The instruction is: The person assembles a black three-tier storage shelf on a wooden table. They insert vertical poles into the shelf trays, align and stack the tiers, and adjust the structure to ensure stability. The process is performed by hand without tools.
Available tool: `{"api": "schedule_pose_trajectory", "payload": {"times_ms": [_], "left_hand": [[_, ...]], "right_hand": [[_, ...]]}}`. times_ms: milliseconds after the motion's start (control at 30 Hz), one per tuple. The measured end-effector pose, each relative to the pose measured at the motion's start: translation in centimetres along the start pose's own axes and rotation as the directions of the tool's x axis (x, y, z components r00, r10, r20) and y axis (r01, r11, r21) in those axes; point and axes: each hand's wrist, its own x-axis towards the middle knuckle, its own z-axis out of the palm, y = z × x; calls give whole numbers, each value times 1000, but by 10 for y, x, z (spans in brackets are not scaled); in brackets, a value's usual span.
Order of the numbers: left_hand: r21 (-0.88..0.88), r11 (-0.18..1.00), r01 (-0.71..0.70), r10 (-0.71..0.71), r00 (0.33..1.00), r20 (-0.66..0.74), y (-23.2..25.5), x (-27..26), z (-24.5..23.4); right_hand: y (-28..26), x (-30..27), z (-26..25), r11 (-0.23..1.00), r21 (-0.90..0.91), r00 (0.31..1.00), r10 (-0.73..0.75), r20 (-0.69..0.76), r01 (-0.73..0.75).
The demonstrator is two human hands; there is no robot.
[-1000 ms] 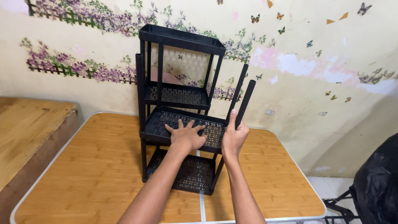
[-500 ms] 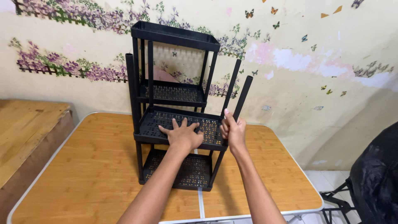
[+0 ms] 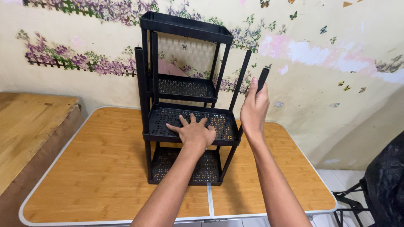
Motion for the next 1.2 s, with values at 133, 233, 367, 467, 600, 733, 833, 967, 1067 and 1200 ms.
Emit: {"api": "schedule_pose_trajectory", "payload": {"times_ms": [133, 233, 367, 467, 600, 733, 833, 967, 1067, 1200], "left_hand": [[10, 1000, -4, 4, 1000, -16, 0, -2, 3], [11, 1000, -16, 17, 1000, -24, -2, -1, 2], [26, 999, -33, 34, 999, -35, -3, -1, 6], [15, 999, -30, 31, 999, -25, -3, 0, 6], [7, 999, -31, 31, 999, -41, -5, 0, 7], [3, 1000, -28, 28, 999, -35, -3, 2, 7], [-1, 1000, -27, 27, 998, -50, -5, 2, 7], [5, 1000, -23, 23, 999, -42, -5, 1, 7], [4, 1000, -29, 29, 998, -56, -6, 0, 7], [6, 1000, -23, 23, 999, -48, -5, 1, 5]], "right_hand": [[5, 2, -2, 991, 91, 993, 93, 71, -100], [10, 4, 1, 976, 189, 988, 85, 130, -109], [21, 6, -10, 873, 397, 944, 180, 277, -283], [29, 13, -16, 785, 502, 904, 168, 393, -364], [36, 13, -17, 764, 530, 894, 134, 427, -368], [35, 2, -9, 808, 501, 937, 172, 304, -310], [29, -3, -2, 822, 497, 955, 183, 233, -279], [21, -11, 4, 887, 417, 979, 174, 102, -201], [20, -20, 7, 882, 418, 976, 211, 59, -217], [25, -43, 9, 914, 345, 975, 222, 13, -213]]}}
